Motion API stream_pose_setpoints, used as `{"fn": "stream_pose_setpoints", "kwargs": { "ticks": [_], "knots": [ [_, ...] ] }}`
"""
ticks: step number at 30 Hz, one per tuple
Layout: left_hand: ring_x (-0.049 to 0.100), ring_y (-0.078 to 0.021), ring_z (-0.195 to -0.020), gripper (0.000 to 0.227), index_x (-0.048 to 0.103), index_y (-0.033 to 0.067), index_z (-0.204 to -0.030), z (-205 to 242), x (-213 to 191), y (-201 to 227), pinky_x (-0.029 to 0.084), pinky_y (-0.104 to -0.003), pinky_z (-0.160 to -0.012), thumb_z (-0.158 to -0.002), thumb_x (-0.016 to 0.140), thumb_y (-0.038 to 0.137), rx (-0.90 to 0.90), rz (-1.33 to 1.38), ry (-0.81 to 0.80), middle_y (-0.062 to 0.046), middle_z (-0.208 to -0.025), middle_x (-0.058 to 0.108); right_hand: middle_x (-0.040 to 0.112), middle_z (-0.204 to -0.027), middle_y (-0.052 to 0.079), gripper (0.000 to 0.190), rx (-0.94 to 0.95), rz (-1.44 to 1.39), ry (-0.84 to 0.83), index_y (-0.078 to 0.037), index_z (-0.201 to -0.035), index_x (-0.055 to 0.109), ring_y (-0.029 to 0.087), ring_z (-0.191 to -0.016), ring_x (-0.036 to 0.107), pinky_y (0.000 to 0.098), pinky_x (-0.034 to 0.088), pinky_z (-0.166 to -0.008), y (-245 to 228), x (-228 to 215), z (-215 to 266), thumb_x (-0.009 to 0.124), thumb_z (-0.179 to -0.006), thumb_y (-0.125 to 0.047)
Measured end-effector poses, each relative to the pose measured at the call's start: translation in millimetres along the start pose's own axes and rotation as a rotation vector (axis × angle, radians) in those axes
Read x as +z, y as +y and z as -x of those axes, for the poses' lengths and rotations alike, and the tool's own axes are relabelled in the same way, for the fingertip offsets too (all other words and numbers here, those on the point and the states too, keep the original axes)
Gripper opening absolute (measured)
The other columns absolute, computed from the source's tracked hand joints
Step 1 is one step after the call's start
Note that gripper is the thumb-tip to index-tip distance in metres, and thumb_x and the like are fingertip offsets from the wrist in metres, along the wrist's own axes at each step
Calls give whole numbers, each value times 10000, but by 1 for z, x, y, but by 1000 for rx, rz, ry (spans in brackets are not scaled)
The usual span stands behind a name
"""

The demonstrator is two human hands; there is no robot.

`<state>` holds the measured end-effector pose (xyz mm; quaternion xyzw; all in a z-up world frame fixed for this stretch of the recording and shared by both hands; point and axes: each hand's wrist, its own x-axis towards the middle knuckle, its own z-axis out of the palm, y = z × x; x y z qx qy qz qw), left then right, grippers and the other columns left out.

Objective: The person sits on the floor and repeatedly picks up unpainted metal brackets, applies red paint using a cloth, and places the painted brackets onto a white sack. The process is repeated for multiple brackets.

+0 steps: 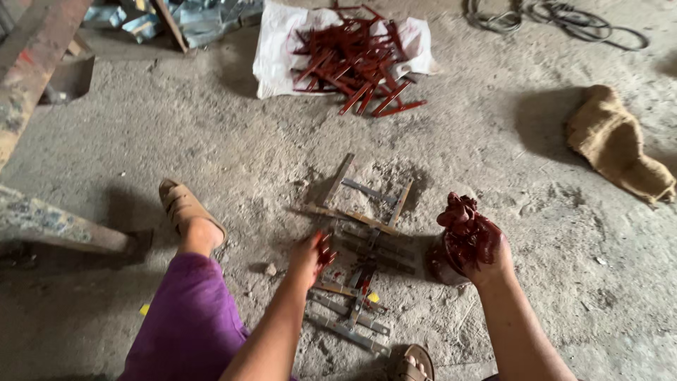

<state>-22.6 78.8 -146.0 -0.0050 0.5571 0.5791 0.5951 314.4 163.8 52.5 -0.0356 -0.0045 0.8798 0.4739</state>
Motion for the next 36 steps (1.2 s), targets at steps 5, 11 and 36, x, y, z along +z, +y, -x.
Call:
{"fn": "stream_pose_setpoints", "kwargs": {
  "ticks": [5, 11, 36],
  "knots": [
    [556, -224, -413, 275, 647, 54, -852, -15, -103, -82, 403, -382, -353, -977, 651, 299, -34, -268, 311, -102, -583, 566, 673, -1092, 186, 383, -85, 531, 379, 71, -1345, 482, 278, -944, 716, 406, 666, -781, 18, 14, -1, 364, -1050, -142],
    [612, -228, -423, 384, 728, 0, -834, -21, -108, -122, 479, -354, -396, -940, 721, 369, -109, -863, 337, -122, -587, 658, 676, -1191, 194, 354, -183, 776, 661, 5, -1363, 511, 306, -1030, 712, 478, 632, -890, 9, -2, -3, 482, -1055, -169],
    [607, -231, -559, 299, 387, 80, -1250, -33, -6, -44, 507, -344, -460, -1022, 549, 187, 307, 182, 587, -173, -964, 640, 666, -1212, 227, 327, -307, 569, 756, 84, -1291, 552, 284, -1066, 721, 406, 656, -914, -29, -26, -13, 512, -998, -57]
  ]
}}
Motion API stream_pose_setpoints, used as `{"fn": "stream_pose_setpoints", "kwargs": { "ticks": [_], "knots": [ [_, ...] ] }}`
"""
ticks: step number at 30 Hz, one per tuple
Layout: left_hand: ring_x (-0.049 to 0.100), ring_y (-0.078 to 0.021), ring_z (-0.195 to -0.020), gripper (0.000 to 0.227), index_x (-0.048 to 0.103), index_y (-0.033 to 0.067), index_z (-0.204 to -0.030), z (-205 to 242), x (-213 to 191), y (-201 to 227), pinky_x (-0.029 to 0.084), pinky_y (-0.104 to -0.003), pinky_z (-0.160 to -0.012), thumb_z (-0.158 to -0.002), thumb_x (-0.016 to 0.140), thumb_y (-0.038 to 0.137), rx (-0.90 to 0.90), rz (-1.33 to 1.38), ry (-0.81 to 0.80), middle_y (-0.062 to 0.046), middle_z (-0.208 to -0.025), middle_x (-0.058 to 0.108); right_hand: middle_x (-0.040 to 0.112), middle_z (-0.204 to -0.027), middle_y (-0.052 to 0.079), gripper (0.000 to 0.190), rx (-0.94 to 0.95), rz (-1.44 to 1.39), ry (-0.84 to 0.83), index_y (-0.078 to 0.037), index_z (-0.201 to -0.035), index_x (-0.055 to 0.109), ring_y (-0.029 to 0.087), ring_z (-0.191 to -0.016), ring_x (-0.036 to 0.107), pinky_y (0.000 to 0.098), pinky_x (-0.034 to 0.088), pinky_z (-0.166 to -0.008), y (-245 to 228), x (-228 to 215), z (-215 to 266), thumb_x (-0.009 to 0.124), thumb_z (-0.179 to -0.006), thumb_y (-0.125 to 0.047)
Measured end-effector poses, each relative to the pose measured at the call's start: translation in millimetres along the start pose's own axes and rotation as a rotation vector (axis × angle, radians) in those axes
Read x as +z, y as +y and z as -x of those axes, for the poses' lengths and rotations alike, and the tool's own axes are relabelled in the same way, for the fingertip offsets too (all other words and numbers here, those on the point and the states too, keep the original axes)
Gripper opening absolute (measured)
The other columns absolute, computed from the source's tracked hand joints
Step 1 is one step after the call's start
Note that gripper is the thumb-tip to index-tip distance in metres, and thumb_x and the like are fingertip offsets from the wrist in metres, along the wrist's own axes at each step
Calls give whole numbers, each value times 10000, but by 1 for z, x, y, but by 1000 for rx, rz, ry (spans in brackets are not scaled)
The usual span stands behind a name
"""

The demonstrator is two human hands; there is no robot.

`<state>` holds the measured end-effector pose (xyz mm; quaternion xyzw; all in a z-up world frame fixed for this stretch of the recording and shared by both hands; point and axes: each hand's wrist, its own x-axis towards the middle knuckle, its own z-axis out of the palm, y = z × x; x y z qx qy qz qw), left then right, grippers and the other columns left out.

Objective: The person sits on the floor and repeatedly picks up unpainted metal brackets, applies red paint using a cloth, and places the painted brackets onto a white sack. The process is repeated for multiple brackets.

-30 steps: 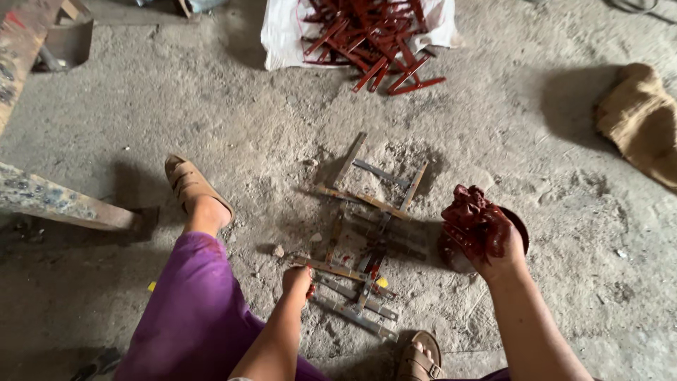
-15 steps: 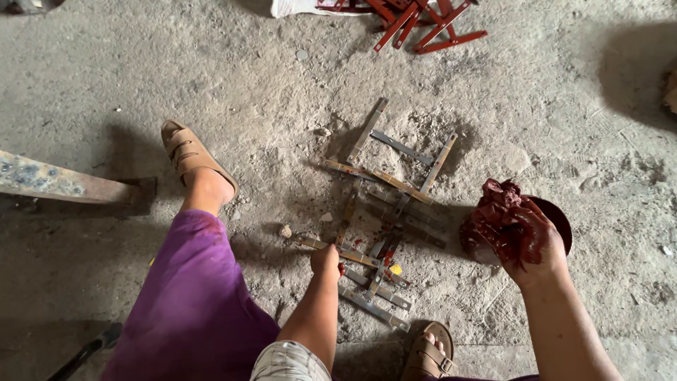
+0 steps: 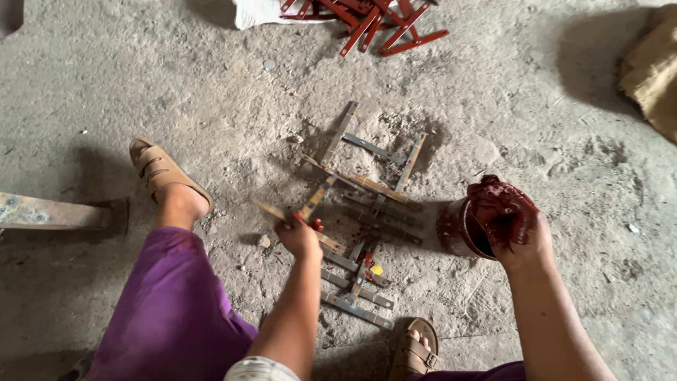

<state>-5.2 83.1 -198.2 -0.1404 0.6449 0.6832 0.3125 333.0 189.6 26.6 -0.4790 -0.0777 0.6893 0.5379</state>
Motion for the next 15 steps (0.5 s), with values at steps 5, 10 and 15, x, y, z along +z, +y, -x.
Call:
{"fn": "stream_pose_setpoints", "kwargs": {
  "ticks": [5, 10, 15],
  "knots": [
    [725, -120, -754, 271, 477, -13, -1251, 5, -1, 75, 650, -277, -629, -1073, 582, 162, 819, -435, -181, -137, -1028, 717, 676, -1273, 198, 368, -67, 185, 72, 12, -1349, 567, 265, -1123, 724, 370, 607, -917, -8, -6, 3, 513, -989, -38],
    [623, -131, -508, 177, 681, 22, -1019, 45, -49, 114, 474, -323, -439, -1032, 614, 185, 829, -756, -291, -114, -734, 716, 664, -1296, 173, 396, -52, 271, 121, -45, -1377, 563, 243, -1107, 722, 342, 648, -886, -9, 1, 7, 516, -984, -35],
    [551, -151, -452, 266, 706, 56, -954, 9, -96, 74, 429, -337, -391, -1015, 621, 300, 190, -748, -261, -61, -704, 714, 679, -1264, 192, 383, -44, 263, 95, -15, -1362, 569, 244, -1071, 732, 359, 677, -863, -2, 7, 11, 482, -991, -57]
  ]
}}
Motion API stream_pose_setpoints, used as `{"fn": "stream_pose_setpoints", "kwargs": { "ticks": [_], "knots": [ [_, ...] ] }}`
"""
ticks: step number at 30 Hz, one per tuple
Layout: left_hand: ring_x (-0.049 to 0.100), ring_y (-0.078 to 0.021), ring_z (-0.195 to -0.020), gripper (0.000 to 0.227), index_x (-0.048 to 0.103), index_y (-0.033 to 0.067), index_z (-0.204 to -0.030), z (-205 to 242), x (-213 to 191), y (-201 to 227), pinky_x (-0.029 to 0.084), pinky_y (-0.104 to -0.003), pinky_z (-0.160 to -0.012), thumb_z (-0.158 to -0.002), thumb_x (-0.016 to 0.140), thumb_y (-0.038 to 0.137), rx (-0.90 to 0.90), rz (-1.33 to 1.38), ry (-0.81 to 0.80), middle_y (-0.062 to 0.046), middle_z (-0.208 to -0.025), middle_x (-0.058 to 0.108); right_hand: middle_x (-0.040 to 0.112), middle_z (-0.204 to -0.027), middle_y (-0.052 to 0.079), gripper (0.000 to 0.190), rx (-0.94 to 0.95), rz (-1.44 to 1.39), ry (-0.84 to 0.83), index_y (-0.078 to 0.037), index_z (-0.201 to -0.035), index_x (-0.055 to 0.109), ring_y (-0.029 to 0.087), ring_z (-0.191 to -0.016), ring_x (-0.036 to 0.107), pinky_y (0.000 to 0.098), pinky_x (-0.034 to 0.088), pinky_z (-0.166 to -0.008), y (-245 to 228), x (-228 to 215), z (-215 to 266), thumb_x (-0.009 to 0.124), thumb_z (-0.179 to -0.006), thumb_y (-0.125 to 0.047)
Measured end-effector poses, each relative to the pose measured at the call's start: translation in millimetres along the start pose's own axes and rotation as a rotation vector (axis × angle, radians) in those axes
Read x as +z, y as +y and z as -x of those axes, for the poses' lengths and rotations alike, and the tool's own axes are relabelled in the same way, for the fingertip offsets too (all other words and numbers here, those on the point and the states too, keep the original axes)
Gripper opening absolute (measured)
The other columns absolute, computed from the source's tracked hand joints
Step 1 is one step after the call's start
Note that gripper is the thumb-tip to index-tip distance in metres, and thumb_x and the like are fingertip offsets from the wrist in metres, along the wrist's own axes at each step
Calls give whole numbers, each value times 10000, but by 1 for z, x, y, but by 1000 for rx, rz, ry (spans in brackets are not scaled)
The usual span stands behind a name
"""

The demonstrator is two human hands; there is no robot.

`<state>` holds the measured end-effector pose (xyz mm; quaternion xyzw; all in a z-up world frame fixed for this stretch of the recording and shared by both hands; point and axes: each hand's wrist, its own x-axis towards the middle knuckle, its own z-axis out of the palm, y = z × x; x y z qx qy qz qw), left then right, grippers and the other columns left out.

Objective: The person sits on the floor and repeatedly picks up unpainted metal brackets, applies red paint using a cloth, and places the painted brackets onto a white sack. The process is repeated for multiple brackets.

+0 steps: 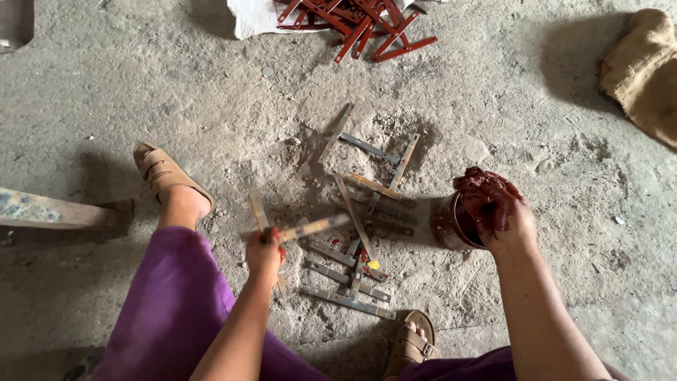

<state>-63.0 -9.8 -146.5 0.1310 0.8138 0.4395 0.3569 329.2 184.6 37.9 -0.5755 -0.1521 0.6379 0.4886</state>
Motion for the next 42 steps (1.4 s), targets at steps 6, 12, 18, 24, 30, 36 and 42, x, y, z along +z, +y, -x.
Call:
{"fn": "stream_pose_setpoints", "kwargs": {
  "ticks": [6, 12, 18, 24, 30, 36, 42],
  "knots": [
    [562, -109, -463, 195, 713, 59, -957, -36, 26, -91, 418, -314, -401, -940, 737, 252, 114, -88, -41, -33, -642, 661, 685, -1238, 147, 362, -33, 87, -46, -28, -1371, 563, 243, -1031, 728, 389, 646, -852, -1, 10, 10, 526, -1013, -71],
    [418, -128, -390, 172, 666, 60, -986, -26, 8, -8, 310, -337, -360, -976, 663, 232, 17, 275, -334, -26, -544, 504, 682, -1252, 122, 409, -393, 1207, 73, -34, -1302, 602, 252, -1075, 705, 396, 604, -981, 28, 27, 11, 723, -914, -71],
    [376, -133, -356, 208, 679, 42, -1002, 14, -17, 55, 272, -314, -352, -973, 656, 247, 24, 511, -368, -40, -503, 480, 729, -1169, 123, 255, -891, 1281, -428, -71, -1083, 761, 295, -1043, 726, 369, 606, -901, 95, 28, 28, 710, -838, -26],
    [383, -123, -352, 243, 729, -6, -980, 50, -27, 39, 293, -306, -358, -976, 639, 219, 44, 467, -534, -30, -476, 483, 734, -1149, 138, 286, -1297, 1069, -270, -61, -1120, 731, 298, -1047, 734, 377, 614, -886, 68, 45, 19, 706, -838, -23],
    [408, -99, -359, 256, 737, -5, -884, 60, -40, 58, 294, -289, -349, -1001, 619, 190, 335, 425, -576, -15, -475, 509, 767, -1024, 58, 365, -1109, 1119, -8, -108, -1175, 650, 157, -952, 744, 296, 599, -857, 37, 64, 33, 816, -858, -173],
    [394, -101, -351, 216, 723, -35, -910, 86, -40, 83, 285, -291, -346, -982, 628, 145, 324, 605, -551, -32, -485, 509, 756, -1114, 42, 324, -1186, 969, -325, -93, -1166, 685, 139, -1034, 699, 255, 607, -885, 53, 59, 29, 734, -849, -56],
    [320, -97, -351, 226, 673, -40, -981, 80, -57, 121, 280, -289, -370, -1009, 612, 176, 173, 777, -305, -30, -551, 515, 718, -1100, 134, 253, -1208, 1305, -497, -34, -1000, 740, 249, -1032, 663, 348, 579, -890, 96, 35, 32, 792, -753, -51]
  ]
}}
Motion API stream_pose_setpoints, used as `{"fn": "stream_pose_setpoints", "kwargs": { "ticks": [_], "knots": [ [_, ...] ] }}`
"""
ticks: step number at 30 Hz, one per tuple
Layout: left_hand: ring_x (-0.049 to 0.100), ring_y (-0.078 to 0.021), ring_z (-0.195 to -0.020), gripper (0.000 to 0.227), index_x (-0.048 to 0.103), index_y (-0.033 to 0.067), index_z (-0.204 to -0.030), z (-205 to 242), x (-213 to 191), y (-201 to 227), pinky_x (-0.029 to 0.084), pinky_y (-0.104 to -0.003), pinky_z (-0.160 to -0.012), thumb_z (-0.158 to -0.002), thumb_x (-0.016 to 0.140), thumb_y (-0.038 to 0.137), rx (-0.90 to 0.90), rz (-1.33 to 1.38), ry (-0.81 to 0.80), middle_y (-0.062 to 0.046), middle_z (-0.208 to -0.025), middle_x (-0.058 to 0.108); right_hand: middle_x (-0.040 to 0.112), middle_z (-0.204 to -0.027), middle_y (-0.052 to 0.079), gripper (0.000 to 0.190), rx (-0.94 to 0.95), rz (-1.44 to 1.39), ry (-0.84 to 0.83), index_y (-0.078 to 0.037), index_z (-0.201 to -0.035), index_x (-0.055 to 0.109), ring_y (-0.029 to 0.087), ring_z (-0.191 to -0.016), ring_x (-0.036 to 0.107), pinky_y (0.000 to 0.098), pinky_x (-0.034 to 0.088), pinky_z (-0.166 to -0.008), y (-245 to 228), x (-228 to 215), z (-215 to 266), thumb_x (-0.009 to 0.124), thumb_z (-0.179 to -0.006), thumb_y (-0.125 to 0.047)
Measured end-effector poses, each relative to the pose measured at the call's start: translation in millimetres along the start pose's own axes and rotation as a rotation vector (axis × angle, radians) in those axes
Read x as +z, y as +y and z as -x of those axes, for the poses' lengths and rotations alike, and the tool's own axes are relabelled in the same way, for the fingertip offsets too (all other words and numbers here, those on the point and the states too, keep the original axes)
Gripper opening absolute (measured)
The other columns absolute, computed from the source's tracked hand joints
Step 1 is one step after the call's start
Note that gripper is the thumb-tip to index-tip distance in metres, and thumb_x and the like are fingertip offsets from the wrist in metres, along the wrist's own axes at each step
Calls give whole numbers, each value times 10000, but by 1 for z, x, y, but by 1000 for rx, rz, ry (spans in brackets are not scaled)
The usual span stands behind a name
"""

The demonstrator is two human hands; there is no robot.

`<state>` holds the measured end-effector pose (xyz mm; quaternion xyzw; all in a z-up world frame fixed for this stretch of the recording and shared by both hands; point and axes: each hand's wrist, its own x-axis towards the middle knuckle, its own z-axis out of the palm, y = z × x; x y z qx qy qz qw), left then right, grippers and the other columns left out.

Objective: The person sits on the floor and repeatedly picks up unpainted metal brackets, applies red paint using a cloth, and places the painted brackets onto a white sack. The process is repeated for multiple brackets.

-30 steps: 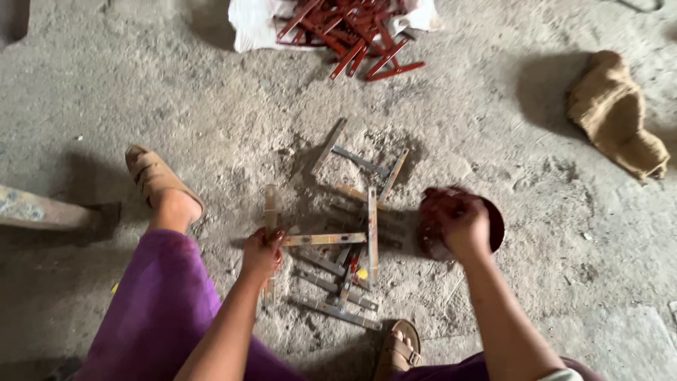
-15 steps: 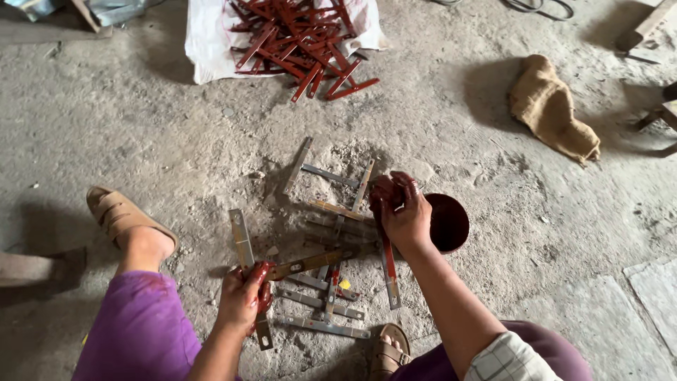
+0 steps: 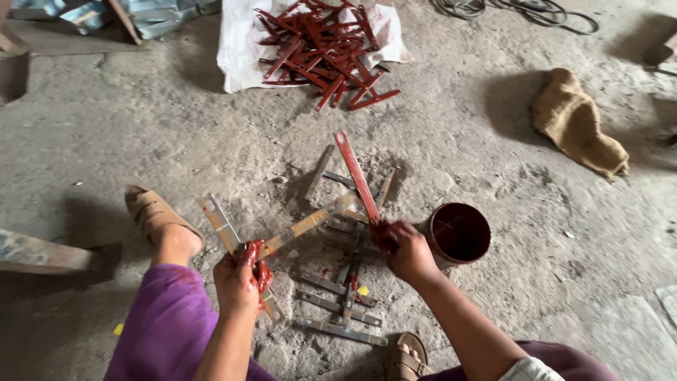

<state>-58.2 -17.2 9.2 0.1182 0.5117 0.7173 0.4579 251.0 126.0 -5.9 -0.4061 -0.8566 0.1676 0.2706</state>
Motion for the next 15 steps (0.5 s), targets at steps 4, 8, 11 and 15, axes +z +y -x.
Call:
{"fn": "stream_pose_setpoints", "kwargs": {
  "ticks": [4, 8, 11, 15],
  "knots": [
    [314, -104, -346, 251, 681, -34, -1006, -1, -5, 5, 287, -296, -376, -1015, 593, 201, 18, -30, -69, -41, -541, 516, 720, -990, 118, 183, -130, -41, 91, -43, -915, 736, 294, -989, 651, 397, 562, -889, 1, 1, 0, 805, -746, -62],
    [301, -109, -333, 297, 699, -40, -1028, 8, -4, -18, 295, -303, -388, -1019, 594, 239, -44, -61, -160, -39, -484, 458, 725, -945, 74, 125, -42, -114, 279, -63, -906, 738, 266, -926, 672, 399, 552, -863, -3, -17, -31, 772, -798, -9],
    [339, -139, -345, 299, 664, -70, -1015, 16, 2, -30, 254, -320, -343, -1024, 613, 225, 28, 30, -212, -80, -564, 533, 721, -1054, 87, 254, -57, -97, 272, -63, -982, 745, 282, -985, 683, 389, 570, -870, -5, -34, -47, 729, -757, 54],
    [350, -123, -385, 323, 651, -62, -1036, 12, 6, -14, 278, -303, -385, -1021, 594, 256, 44, 153, -61, -140, -776, 671, 664, -982, 122, 236, -56, -190, 200, -24, -904, 677, 287, -954, 663, 386, 574, -827, -1, -32, -36, 803, -712, 33]
  ]
}}
